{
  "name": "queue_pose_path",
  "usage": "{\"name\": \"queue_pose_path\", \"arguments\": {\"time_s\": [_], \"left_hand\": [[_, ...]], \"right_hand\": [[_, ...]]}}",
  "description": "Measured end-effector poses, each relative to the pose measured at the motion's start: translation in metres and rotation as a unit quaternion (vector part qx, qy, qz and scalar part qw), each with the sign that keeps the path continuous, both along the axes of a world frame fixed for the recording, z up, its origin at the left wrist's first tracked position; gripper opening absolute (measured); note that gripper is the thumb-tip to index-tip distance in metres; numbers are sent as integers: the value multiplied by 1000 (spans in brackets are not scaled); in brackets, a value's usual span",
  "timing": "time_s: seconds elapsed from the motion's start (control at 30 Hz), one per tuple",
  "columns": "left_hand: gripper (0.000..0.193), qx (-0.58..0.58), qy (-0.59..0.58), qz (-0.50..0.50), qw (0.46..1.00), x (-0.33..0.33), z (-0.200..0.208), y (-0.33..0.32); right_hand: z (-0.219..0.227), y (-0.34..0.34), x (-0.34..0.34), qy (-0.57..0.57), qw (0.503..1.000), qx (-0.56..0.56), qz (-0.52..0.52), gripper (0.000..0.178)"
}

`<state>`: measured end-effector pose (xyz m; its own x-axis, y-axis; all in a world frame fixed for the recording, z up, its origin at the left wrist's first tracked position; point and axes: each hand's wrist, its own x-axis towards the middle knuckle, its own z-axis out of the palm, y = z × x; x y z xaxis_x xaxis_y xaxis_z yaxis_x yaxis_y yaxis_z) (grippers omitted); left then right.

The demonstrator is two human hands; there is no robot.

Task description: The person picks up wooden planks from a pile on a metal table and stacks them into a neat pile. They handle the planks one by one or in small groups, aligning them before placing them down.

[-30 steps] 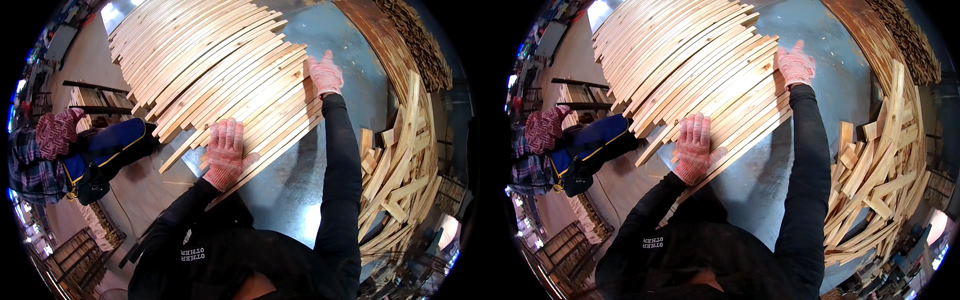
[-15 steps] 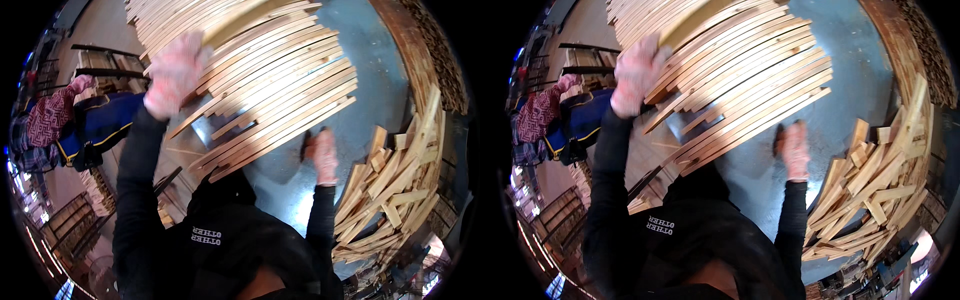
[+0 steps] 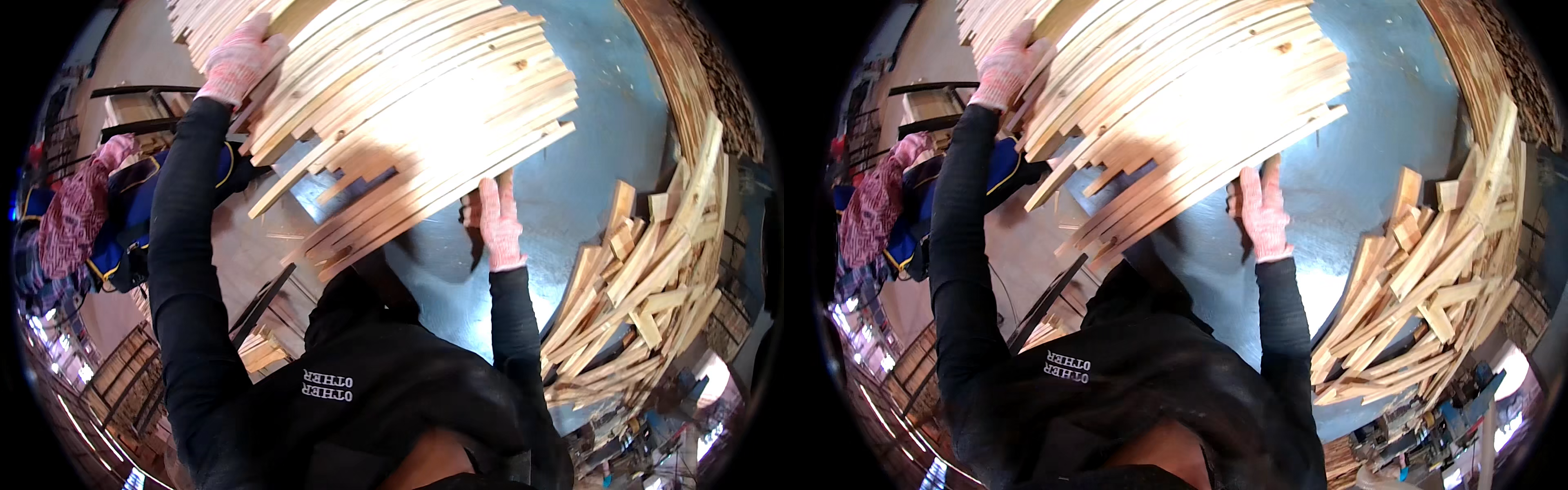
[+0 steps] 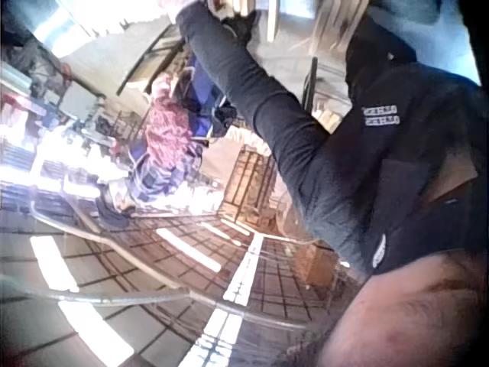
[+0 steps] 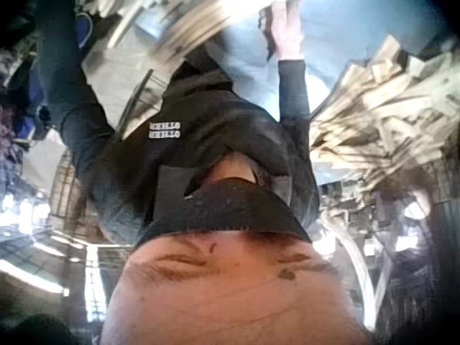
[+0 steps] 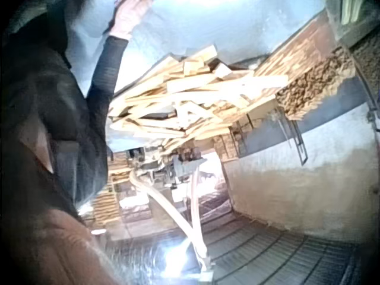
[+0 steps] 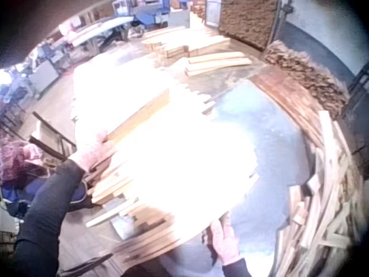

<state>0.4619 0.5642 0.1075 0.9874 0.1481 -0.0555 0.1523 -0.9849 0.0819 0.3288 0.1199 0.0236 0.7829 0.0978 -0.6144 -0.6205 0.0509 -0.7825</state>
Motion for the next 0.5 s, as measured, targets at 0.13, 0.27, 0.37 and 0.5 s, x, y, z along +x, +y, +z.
{"name": "queue_pose_path", "arguments": {"time_s": [0.13, 0.27, 0.37, 0.5], "left_hand": [[62, -30, -2, -7, 1000, -9, -20, -4], [56, -50, -22, -5, 998, -28, 24, -52], [58, -37, -15, 1, 999, -26, 15, -48], [56, 12, 50, -15, 999, -27, 19, -45]], "right_hand": [[2, 6, 29, -10, 996, -85, 9, 74], [1, 4, 27, -44, 999, -21, 12, 62], [-13, -14, 16, -38, 999, 1, 1, 51], [-10, -73, 10, -118, 981, -153, -15, 33]]}}
